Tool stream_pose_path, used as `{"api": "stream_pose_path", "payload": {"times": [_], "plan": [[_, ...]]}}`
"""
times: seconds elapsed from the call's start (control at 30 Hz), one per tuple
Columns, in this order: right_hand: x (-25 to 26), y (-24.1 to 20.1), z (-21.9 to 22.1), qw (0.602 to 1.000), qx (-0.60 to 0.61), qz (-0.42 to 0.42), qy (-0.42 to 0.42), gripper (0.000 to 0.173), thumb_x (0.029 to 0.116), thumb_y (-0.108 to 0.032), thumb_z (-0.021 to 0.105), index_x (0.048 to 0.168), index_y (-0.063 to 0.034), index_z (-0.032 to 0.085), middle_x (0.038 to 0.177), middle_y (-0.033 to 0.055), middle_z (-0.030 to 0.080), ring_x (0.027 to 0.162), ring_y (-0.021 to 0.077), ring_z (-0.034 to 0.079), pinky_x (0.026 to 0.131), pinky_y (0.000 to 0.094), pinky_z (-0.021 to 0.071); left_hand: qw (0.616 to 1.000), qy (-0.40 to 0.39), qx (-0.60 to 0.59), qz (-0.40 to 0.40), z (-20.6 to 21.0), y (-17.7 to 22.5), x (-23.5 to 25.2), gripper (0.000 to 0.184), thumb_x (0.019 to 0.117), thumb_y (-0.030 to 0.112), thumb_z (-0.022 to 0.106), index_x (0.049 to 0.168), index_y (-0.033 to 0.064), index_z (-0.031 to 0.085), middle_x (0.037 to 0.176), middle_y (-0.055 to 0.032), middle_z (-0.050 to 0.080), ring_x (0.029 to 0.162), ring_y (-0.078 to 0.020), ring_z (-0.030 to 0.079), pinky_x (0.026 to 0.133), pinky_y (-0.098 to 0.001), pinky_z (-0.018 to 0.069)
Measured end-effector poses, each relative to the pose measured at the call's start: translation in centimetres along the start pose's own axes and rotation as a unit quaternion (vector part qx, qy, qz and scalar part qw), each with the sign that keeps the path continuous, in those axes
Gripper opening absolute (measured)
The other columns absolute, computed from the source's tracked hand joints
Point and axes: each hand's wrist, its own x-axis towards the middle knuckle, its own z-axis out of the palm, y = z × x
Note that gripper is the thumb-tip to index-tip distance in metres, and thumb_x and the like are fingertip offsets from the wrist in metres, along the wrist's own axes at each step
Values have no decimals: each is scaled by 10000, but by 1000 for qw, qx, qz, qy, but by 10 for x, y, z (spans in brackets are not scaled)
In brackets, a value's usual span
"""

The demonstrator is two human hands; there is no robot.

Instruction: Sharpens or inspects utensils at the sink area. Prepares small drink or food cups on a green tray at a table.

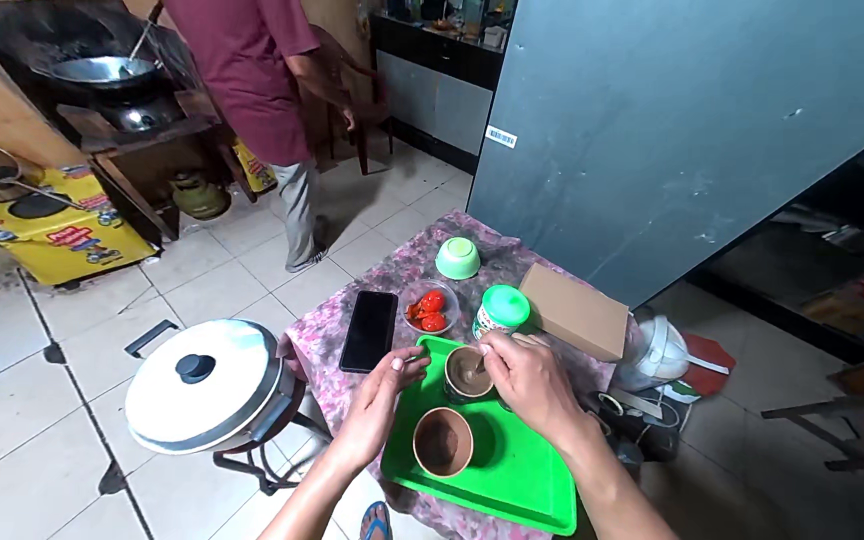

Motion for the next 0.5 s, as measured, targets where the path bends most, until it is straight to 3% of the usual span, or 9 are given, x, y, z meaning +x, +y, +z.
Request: {"api": "stream_pose_path", "payload": {"times": [0.1,0.17,0.27,0.4,0.5], "plan": [[-1,1,-1,999,38,2,4,276,1070,-320,474,1038,-205,723,750,-75,653,702,77,630,709,328,552,1000,-10,6,-1,6,1,2,625,1091,507,216,1465,105,516,1344,-81,669,1225,-251,652,1072,-446,528],[0,1,-2,1000,9,8,24,262,1067,-309,499,1044,-188,731,732,-49,639,688,113,612,680,338,522,1000,-14,4,-1,9,0,3,625,1092,506,212,1471,109,510,1352,-81,666,1233,-252,650,1075,-446,527],[-1,-1,-1,1000,-3,-3,10,261,1043,-298,476,940,-193,692,650,-62,567,624,106,571,624,336,487,1000,-18,2,-4,12,1,4,624,1090,513,222,1473,112,507,1355,-86,662,1241,-253,644,1081,-446,523],[-1,0,-1,999,35,-4,16,302,1079,-337,462,1050,-203,731,755,-72,656,716,84,630,716,330,543,1000,-18,13,-3,13,-2,5,611,1090,506,224,1467,124,517,1341,-76,670,1226,-243,652,1063,-446,534],[0,-1,-3,1000,-6,-8,15,281,1064,-317,474,1007,-188,718,707,-52,619,682,118,606,669,346,505,1000,-18,18,-2,13,-3,5,607,1092,502,218,1466,130,518,1336,-70,675,1223,-239,655,1063,-445,535]]}}
